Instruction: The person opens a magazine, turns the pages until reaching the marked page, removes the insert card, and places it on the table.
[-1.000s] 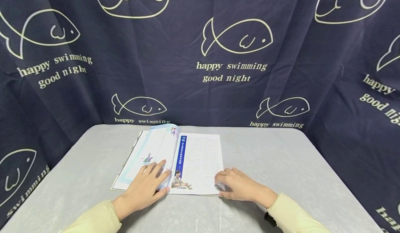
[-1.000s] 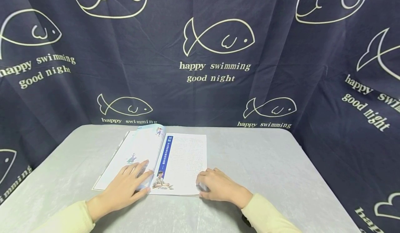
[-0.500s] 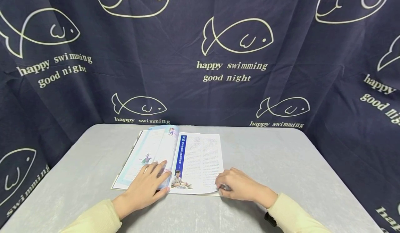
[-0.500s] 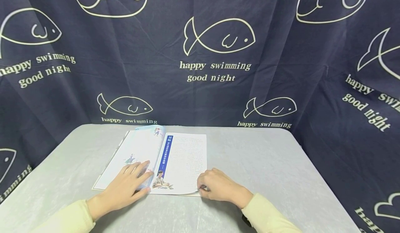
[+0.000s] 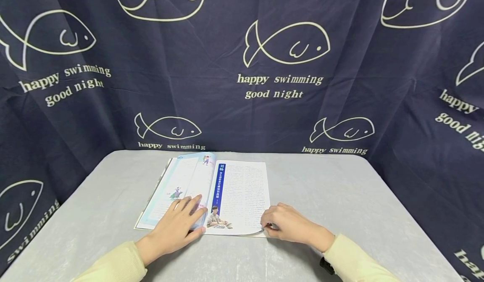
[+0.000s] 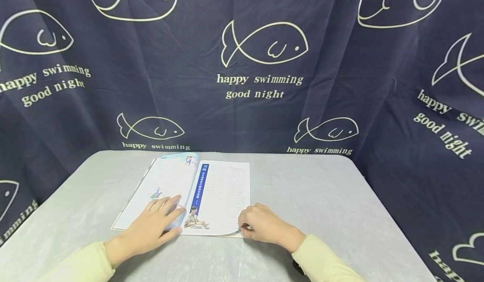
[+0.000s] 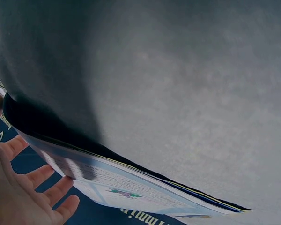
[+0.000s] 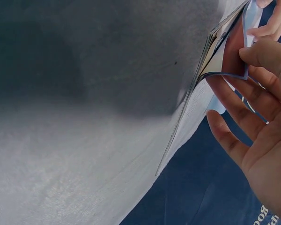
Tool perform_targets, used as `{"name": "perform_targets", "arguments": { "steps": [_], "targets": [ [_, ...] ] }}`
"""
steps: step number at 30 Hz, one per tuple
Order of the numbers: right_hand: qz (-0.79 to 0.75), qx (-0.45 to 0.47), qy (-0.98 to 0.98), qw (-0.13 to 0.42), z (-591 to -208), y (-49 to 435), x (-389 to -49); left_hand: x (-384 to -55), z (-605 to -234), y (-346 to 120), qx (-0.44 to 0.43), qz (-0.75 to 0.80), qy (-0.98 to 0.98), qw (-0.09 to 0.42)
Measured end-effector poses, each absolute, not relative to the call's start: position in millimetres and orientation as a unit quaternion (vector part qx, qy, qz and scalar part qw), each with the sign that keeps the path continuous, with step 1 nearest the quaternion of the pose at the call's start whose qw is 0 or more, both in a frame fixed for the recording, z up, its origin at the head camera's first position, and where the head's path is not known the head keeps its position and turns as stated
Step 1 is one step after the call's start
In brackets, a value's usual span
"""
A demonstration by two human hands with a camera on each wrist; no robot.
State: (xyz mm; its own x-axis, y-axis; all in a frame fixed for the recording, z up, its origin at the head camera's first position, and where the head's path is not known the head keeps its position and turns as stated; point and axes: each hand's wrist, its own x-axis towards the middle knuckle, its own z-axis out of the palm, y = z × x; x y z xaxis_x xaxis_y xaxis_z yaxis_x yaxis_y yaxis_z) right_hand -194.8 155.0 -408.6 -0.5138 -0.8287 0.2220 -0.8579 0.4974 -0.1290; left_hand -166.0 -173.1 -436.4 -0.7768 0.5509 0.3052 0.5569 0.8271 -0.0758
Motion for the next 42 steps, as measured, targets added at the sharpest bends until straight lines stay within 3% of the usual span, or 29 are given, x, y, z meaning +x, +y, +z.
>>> {"name": "perform_targets", "arguments": {
  "steps": [34,42],
  "targets": [
    [0.151,0.462,-0.869,0.089,-408.1,153.9,-193.9,-166.2,-438.1,-173.7,-0.3,0.006,-0.942,0.149],
    [0.124,0.449,-0.876,0.126,-407.2,154.4,-195.6,-166.9,-436.3,-173.8,-0.3,0.012,-0.944,0.14]
  ]
}}
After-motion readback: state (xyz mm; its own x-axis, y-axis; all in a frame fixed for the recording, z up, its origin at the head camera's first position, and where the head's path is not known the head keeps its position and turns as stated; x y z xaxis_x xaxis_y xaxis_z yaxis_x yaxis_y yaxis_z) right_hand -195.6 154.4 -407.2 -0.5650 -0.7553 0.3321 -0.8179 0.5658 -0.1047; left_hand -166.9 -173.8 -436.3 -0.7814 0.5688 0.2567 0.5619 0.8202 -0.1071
